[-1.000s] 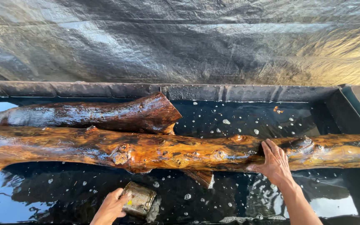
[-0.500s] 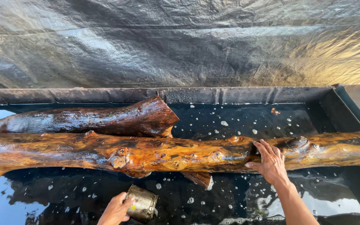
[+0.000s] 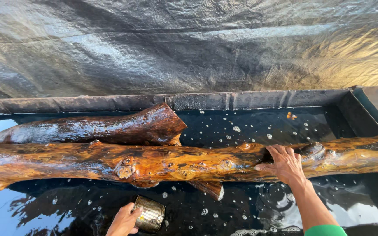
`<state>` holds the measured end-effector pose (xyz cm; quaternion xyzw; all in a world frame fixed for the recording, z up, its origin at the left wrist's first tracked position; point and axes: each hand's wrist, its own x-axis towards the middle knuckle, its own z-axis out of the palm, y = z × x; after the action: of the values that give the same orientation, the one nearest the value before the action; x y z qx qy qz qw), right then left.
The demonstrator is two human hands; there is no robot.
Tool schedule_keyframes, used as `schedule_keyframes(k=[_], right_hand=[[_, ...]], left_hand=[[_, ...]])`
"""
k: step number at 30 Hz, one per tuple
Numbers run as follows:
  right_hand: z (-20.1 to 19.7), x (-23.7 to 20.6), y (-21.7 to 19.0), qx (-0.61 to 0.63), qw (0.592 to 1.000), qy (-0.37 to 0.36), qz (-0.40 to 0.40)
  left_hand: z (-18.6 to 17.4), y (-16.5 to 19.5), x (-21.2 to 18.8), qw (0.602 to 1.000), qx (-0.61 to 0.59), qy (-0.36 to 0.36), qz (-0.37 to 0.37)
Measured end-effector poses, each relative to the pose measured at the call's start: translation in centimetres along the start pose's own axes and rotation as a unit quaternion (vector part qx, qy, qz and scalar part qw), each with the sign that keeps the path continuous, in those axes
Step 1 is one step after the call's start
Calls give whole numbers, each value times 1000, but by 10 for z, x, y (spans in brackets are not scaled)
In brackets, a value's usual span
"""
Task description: The person pours water from a metal can onto two large logs submerged in a water trough and rubs the surface with their hand to clean them. The person repeatedly scoops water and applies it along the length of the logs.
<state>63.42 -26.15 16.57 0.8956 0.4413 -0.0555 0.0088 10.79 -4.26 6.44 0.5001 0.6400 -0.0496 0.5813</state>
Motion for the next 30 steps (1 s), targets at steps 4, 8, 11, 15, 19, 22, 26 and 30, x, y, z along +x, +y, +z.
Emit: schedule_keyframes(k=[4, 8, 11, 15, 19, 22, 26, 30], right_hand=[[2, -1, 8, 59, 998, 29, -8], [4, -1, 17, 118, 991, 61, 18], [2, 2, 17, 104, 991, 69, 45], [-3, 6, 12, 102, 988, 77, 84], [-3, 9, 11, 145, 981, 70, 113], [1, 4, 11, 135, 978, 143, 73], [0, -2, 11, 97, 981, 165, 26], [-20, -14, -3, 78, 965, 250, -25]], left_hand=[[-2, -2, -12, 996, -86, 11, -11], [-1, -5, -17, 995, -92, 41, 9], [2, -6, -19, 998, -47, 32, 27], [7, -22, -34, 952, 182, 167, 178], [10, -32, -57, 934, 177, 178, 254], [11, -32, -75, 914, 185, 173, 316], [16, -20, -107, 891, 198, 150, 381], [15, 10, -158, 914, 185, 67, 356]])
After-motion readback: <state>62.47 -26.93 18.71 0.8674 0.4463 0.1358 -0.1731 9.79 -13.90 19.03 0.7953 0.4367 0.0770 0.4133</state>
